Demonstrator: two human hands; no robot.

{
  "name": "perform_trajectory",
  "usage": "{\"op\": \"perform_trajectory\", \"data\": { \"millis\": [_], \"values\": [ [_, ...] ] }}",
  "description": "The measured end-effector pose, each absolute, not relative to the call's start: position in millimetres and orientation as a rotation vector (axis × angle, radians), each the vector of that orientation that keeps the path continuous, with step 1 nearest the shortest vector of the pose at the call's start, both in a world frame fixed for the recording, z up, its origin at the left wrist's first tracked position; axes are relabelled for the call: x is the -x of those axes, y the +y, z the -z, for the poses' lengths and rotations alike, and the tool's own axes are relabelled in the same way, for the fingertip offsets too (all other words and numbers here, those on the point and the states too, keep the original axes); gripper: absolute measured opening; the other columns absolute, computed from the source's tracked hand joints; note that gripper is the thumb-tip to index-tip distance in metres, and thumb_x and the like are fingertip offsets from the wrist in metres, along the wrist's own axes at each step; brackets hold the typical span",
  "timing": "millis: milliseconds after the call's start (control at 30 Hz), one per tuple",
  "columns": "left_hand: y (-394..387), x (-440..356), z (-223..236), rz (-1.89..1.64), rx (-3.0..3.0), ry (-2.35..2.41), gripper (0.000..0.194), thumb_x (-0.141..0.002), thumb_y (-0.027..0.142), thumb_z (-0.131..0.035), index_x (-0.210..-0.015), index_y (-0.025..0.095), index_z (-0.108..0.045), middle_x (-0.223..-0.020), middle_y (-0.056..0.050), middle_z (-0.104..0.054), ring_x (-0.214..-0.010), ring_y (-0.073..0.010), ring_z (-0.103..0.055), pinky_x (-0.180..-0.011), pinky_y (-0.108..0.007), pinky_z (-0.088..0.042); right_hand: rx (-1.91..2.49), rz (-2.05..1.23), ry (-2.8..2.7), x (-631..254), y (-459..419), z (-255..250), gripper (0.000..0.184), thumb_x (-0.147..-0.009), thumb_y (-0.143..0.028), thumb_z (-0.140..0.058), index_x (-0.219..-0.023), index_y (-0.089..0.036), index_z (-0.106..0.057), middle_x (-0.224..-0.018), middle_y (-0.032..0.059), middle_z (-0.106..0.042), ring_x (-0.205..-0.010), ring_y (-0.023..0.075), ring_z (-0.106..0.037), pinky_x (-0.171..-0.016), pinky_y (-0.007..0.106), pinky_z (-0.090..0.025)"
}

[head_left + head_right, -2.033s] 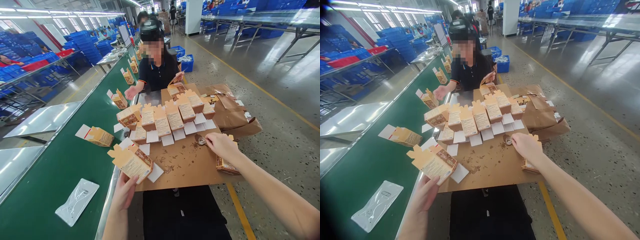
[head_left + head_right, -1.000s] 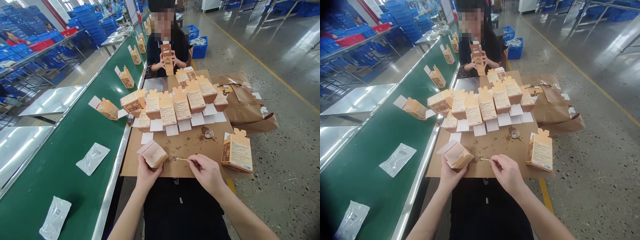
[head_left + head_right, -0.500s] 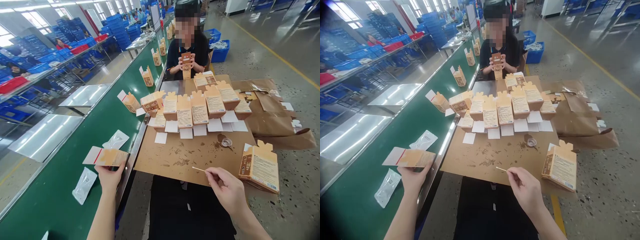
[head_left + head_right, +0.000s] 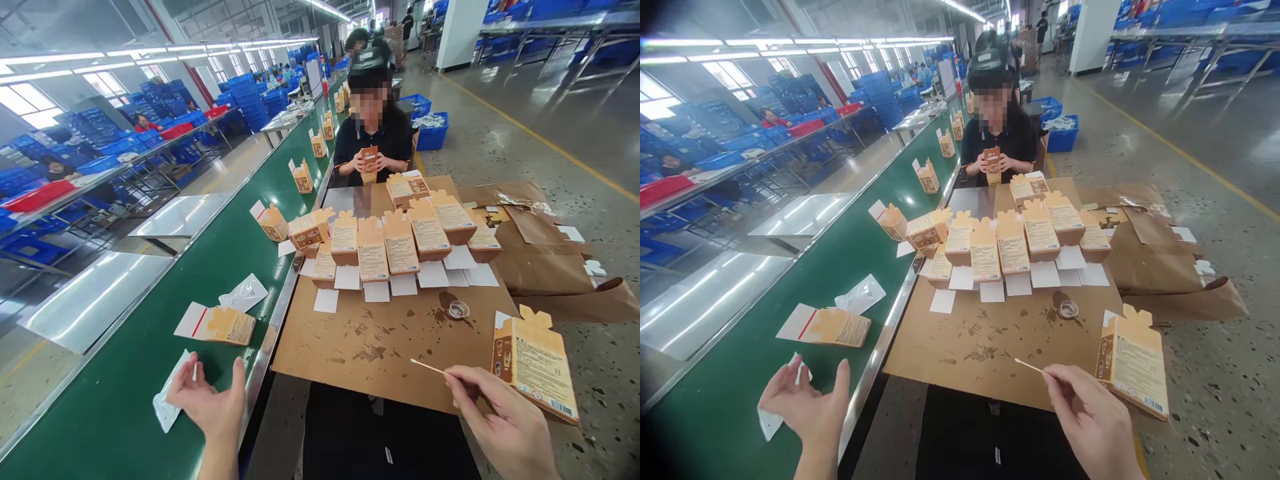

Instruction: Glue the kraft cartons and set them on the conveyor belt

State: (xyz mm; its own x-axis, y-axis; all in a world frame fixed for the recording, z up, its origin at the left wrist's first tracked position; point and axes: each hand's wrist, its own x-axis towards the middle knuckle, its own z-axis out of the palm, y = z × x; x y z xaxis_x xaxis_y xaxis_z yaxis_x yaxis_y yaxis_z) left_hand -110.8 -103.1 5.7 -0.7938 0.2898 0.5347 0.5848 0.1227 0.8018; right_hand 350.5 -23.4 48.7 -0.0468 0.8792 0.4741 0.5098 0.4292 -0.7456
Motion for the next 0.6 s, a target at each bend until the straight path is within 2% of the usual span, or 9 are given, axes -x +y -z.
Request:
{"op": "perform_trajectory", "data": {
  "millis": [133,200,233,333,400,500,600],
  "values": [
    [-42.4,86.1,-53.2,1.678,1.415,-1.834,0.061,-0.076,0.042,-0.091,-0.126,0.027,-0.059,-0.130,-0.009,-0.059,-0.133,-0.0383,-0.072,-0.127,-0.067,-0.058,1.307,-0.466,-1.608,-362.2,-30.2,-43.5,0.009,-0.097,-0.036,-0.082,-0.089,-0.038,-0.086,-0.075,0.0013,-0.086,-0.050,0.0268,-0.079,-0.052,0.034,-0.073],
    [20.4,87.6,-88.9,1.605,1.714,-1.827,0.048,-0.090,0.042,-0.078,-0.134,0.026,-0.065,-0.135,-0.013,-0.066,-0.139,-0.0373,-0.070,-0.130,-0.064,-0.055,1.294,-0.458,-1.604,-361.7,-31.4,-42.2,0.010,-0.097,-0.037,-0.082,-0.088,-0.039,-0.086,-0.075,0.0007,-0.086,-0.051,0.0275,-0.080,-0.051,0.034,-0.073],
    [56.1,91.0,-106.9,1.518,1.840,-1.873,0.051,-0.092,0.042,-0.074,-0.139,0.024,-0.066,-0.142,-0.016,-0.068,-0.146,-0.0379,-0.067,-0.133,-0.063,-0.052,1.281,-0.454,-1.610,-360.9,-31.7,-42.3,0.010,-0.097,-0.037,-0.081,-0.088,-0.040,-0.086,-0.075,0.0005,-0.086,-0.053,0.0278,-0.081,-0.052,0.034,-0.073],
    [158.7,100.4,-149.3,1.133,2.150,-2.162,0.078,-0.078,0.041,-0.083,-0.151,0.017,-0.065,-0.168,-0.026,-0.062,-0.170,-0.0454,-0.049,-0.141,-0.062,-0.040,1.264,-0.460,-1.632,-358.6,-32.5,-44.7,0.012,-0.100,-0.037,-0.080,-0.090,-0.040,-0.086,-0.078,0.0016,-0.087,-0.058,0.0294,-0.083,-0.054,0.035,-0.074],
    [208.0,99.0,-162.8,0.871,2.216,-2.407,0.088,-0.065,0.034,-0.088,-0.148,0.015,-0.068,-0.172,-0.031,-0.061,-0.173,-0.0509,-0.045,-0.141,-0.062,-0.039,1.266,-0.451,-1.635,-357.5,-33.1,-47.3,0.014,-0.101,-0.037,-0.078,-0.089,-0.039,-0.085,-0.078,0.0017,-0.086,-0.057,0.0294,-0.081,-0.052,0.037,-0.073],
    [241.5,88.7,-168.3,0.732,2.225,-2.535,0.077,-0.051,0.029,-0.090,-0.125,0.016,-0.077,-0.149,-0.033,-0.077,-0.154,-0.0575,-0.065,-0.130,-0.065,-0.050,1.253,-0.418,-1.628,-357.0,-34.2,-52.4,0.015,-0.103,-0.037,-0.077,-0.090,-0.039,-0.084,-0.077,0.0006,-0.086,-0.055,0.0282,-0.080,-0.052,0.036,-0.072],
    [234.2,89.3,-176.8,0.839,2.220,-2.442,0.059,-0.043,0.033,-0.095,-0.099,0.022,-0.078,-0.110,-0.023,-0.087,-0.121,-0.0533,-0.081,-0.113,-0.062,-0.062,1.260,-0.385,-1.603,-360.7,-36.7,-60.5,0.015,-0.102,-0.037,-0.078,-0.089,-0.037,-0.085,-0.077,0.0011,-0.086,-0.055,0.0268,-0.079,-0.052,0.034,-0.071]
  ]
}}
